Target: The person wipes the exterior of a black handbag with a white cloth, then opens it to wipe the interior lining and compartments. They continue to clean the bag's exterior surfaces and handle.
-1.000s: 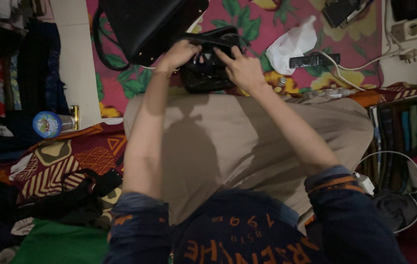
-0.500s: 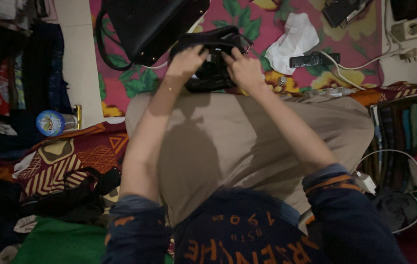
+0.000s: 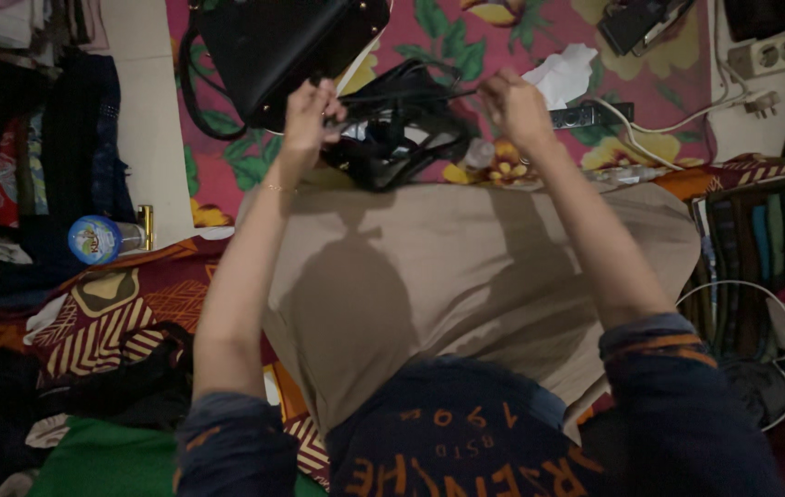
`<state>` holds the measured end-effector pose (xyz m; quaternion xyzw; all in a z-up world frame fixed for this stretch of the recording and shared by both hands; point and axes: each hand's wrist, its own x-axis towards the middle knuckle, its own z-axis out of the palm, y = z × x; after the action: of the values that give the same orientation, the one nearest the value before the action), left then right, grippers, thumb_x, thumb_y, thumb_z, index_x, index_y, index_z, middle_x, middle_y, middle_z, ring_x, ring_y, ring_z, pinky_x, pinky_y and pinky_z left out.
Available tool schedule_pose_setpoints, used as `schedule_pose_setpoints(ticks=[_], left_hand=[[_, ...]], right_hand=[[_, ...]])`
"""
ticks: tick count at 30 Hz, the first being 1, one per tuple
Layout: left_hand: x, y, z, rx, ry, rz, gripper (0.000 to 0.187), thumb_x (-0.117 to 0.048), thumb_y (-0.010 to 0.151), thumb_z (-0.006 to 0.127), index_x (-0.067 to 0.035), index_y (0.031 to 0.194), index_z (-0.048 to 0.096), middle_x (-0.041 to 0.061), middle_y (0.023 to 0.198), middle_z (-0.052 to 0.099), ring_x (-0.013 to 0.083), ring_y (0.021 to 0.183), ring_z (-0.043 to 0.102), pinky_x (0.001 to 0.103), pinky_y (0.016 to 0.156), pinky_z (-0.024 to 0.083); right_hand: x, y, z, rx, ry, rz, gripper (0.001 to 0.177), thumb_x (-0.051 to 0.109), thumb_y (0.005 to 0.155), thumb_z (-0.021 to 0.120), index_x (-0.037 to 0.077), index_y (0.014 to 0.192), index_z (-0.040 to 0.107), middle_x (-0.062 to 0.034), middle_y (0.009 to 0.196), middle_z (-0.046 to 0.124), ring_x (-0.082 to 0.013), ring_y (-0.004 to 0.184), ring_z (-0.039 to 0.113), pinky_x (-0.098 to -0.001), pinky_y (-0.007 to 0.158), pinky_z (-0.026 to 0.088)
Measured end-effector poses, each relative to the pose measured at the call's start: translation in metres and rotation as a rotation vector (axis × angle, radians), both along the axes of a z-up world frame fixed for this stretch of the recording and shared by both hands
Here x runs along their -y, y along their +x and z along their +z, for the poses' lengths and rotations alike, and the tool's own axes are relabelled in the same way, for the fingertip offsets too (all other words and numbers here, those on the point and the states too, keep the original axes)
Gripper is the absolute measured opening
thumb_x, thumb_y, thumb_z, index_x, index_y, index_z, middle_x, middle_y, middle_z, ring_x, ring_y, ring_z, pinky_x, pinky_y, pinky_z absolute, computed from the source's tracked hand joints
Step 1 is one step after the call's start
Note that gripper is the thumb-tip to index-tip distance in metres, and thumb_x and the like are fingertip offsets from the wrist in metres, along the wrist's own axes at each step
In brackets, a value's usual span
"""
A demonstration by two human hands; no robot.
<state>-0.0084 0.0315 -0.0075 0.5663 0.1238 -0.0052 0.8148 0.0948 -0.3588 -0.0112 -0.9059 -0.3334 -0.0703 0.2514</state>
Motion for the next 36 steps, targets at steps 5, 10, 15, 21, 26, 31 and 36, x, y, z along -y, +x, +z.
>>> schedule_pose_setpoints(ticks=[5,10,15,21,26,31,36], left_hand=[[-0.064,0.008,-0.012,-0.098,-0.022,0.227,0.024,-0.034,0.109,0.057,-0.012,0.099,0.058,-0.002,0.073,0.053,0.0086,0.063,0.055,0.022,0.043,0.034],[-0.167,-0.011,-0.009,-0.107,-0.225,0.385,0.020,-0.027,0.110,0.056,-0.010,0.100,0.057,0.001,0.075,0.054,0.0130,0.064,0.056,0.024,0.046,0.034],[-0.149,-0.005,-0.024,-0.031,-0.172,0.428,0.023,-0.031,0.109,0.058,-0.010,0.101,0.058,0.002,0.078,0.058,0.0152,0.070,0.063,0.025,0.050,0.040],[-0.103,0.002,0.001,0.040,0.035,0.349,0.025,-0.036,0.107,0.056,-0.012,0.107,0.060,0.006,0.095,0.075,0.0159,0.091,0.075,0.027,0.068,0.056],[-0.034,0.014,0.002,0.143,0.517,0.061,0.030,-0.037,0.108,0.057,-0.009,0.106,0.069,0.002,0.095,0.077,0.0117,0.087,0.071,0.027,0.069,0.053],[0.048,0.022,-0.011,0.372,0.989,-0.028,0.021,-0.022,0.103,0.068,-0.005,0.116,0.071,0.013,0.104,0.069,0.0288,0.093,0.068,0.040,0.080,0.057],[0.087,0.022,-0.016,0.357,1.481,-0.201,0.039,-0.011,0.089,0.066,-0.010,0.128,0.069,0.012,0.132,0.059,0.0358,0.104,0.064,0.049,0.084,0.051]], right_hand=[[0.069,0.039,-0.007,0.036,-0.013,-0.170,0.016,-0.001,0.093,0.065,0.004,0.106,0.074,-0.0184,0.105,0.070,-0.0388,0.097,0.067,-0.0482,0.084,0.055],[0.162,0.059,0.017,0.137,-0.014,-0.346,0.011,0.003,0.092,0.067,0.000,0.099,0.076,-0.0232,0.098,0.069,-0.0424,0.093,0.070,-0.0498,0.080,0.055],[0.177,0.060,0.020,0.184,-0.045,-0.263,0.007,0.001,0.090,0.072,-0.002,0.095,0.075,-0.0242,0.099,0.067,-0.0431,0.094,0.067,-0.0495,0.083,0.053],[0.153,0.066,0.022,0.098,0.029,-0.267,0.010,0.007,0.093,0.077,0.000,0.100,0.077,-0.0234,0.097,0.067,-0.0416,0.091,0.066,-0.0493,0.081,0.052],[0.093,0.047,0.009,0.132,-0.025,-0.181,0.012,0.013,0.090,0.076,0.006,0.100,0.079,-0.0201,0.107,0.069,-0.0402,0.093,0.068,-0.0480,0.080,0.054],[0.031,0.043,-0.011,-0.038,-0.040,-0.205,0.017,0.015,0.099,0.074,0.009,0.115,0.077,-0.0192,0.112,0.071,-0.0421,0.095,0.067,-0.0498,0.080,0.053],[-0.007,0.074,-0.051,-0.266,0.446,-0.099,0.048,0.011,0.096,0.063,0.002,0.143,0.060,-0.0190,0.131,0.067,-0.0272,0.107,0.073,-0.0367,0.089,0.057]])
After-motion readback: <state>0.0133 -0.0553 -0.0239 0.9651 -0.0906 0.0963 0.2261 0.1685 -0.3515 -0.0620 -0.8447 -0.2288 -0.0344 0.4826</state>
